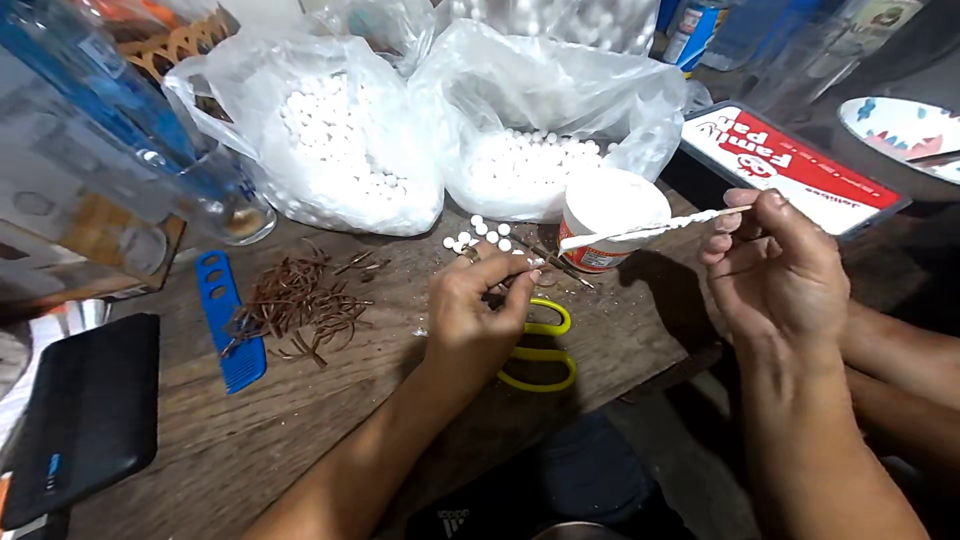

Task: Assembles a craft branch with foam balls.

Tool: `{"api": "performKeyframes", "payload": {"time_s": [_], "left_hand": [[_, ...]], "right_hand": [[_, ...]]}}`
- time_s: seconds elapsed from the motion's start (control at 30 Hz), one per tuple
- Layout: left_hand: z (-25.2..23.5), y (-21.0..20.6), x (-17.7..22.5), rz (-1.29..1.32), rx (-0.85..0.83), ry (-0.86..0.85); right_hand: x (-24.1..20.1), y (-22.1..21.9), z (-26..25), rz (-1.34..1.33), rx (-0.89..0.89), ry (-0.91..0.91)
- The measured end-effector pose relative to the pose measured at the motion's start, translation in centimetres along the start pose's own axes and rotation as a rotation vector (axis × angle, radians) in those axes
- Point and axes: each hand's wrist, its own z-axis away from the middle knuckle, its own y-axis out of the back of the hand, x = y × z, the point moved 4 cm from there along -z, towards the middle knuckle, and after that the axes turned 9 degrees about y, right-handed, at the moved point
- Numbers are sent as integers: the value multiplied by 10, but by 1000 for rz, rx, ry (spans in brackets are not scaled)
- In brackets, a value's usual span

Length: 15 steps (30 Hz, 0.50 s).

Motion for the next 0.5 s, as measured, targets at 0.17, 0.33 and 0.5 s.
{"api": "performKeyframes", "payload": {"time_s": [0.17, 0.33, 0.5], "left_hand": [[0, 0, 0, -10, -9, -13], [1, -1, 1, -19, -9, -11], [0, 0, 1, -10, 1, -18]], "right_hand": [[0, -3, 0, 26, -16, -3], [1, -5, 2, 68, -20, 21], [-1, -3, 3, 118, -18, 37]]}}
